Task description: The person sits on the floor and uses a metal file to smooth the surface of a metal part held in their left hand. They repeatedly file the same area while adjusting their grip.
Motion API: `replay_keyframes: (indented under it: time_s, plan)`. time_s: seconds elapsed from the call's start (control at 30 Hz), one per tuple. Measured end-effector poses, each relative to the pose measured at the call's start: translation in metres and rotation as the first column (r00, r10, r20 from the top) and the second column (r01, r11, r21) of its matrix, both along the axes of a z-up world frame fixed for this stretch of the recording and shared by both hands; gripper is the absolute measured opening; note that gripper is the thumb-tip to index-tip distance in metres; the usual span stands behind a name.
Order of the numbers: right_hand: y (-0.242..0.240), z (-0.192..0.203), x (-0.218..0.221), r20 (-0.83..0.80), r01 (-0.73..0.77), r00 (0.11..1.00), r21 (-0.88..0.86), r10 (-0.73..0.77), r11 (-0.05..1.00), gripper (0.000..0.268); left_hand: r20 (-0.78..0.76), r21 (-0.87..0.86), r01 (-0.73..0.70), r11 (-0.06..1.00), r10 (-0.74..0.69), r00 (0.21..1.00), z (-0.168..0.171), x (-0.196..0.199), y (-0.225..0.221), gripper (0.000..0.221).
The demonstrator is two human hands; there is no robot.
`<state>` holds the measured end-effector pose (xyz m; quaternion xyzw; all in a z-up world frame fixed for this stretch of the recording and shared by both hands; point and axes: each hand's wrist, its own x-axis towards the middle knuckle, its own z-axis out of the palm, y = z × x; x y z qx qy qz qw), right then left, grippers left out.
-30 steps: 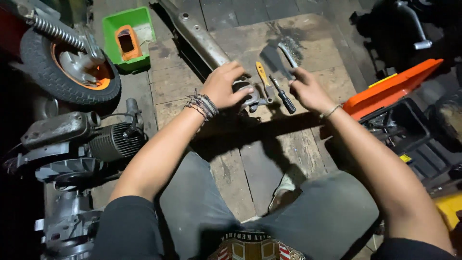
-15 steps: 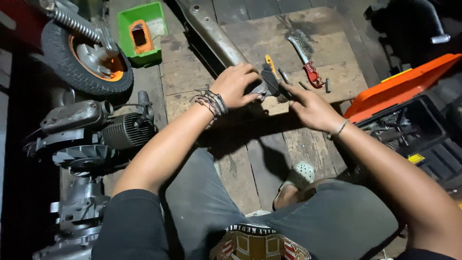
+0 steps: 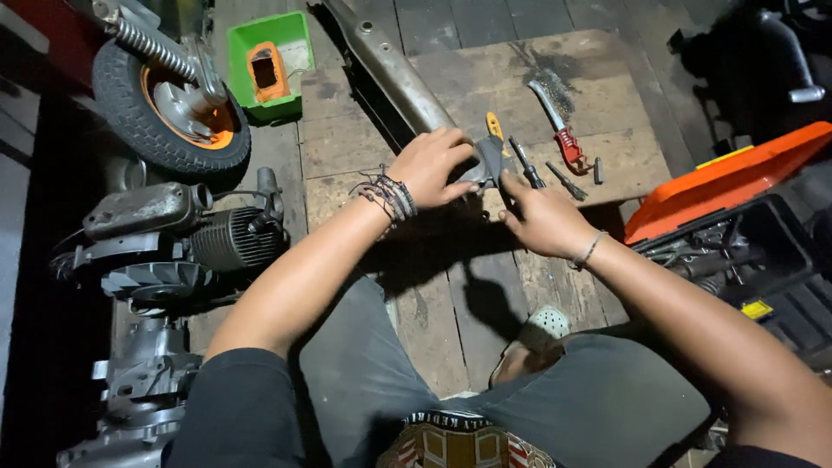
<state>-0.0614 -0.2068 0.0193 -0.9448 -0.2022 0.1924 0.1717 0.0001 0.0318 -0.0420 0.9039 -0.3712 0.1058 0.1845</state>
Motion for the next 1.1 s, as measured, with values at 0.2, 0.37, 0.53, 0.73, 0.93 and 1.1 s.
replay_keyframes:
  time_s: [0.2,0.37,0.53,0.73,0.93,1.1]
  plan:
    - [0.004,0.073,-0.016,-0.161,0.022,0.987,-0.007,-0.023,1.0,0.063,0.008,-0.038,0.011,0.999,-0.011,1.0,-0.001,0.002,0.001,0.042]
    - [0.009,0.048,-0.008,-0.112,0.044,0.993,0.114,-0.031,0.992,0.065,0.007,-0.035,0.015,0.999,-0.015,1.0,0.004,0.0,0.0,0.041]
    - [0.004,0.044,-0.014,-0.153,0.038,0.988,0.191,-0.009,0.981,0.069,-0.016,-0.037,0.013,0.999,-0.013,1.0,0.003,0.003,0.003,0.043]
    - [0.003,0.052,-0.019,-0.255,0.08,0.967,0.197,-0.028,0.977,0.067,-0.076,-0.044,0.011,0.999,-0.014,0.997,0.011,0.001,0.005,0.041]
    - [0.001,0.01,-0.034,-0.066,0.073,0.996,0.197,-0.061,0.978,0.075,-0.128,0.004,0.004,1.0,-0.003,0.992,0.024,-0.004,-0.002,0.038]
    - [0.012,0.005,-0.048,-0.082,0.157,0.987,0.314,-0.138,0.936,0.073,-0.143,0.002,-0.003,1.0,0.004,0.99,0.012,0.0,-0.002,0.036]
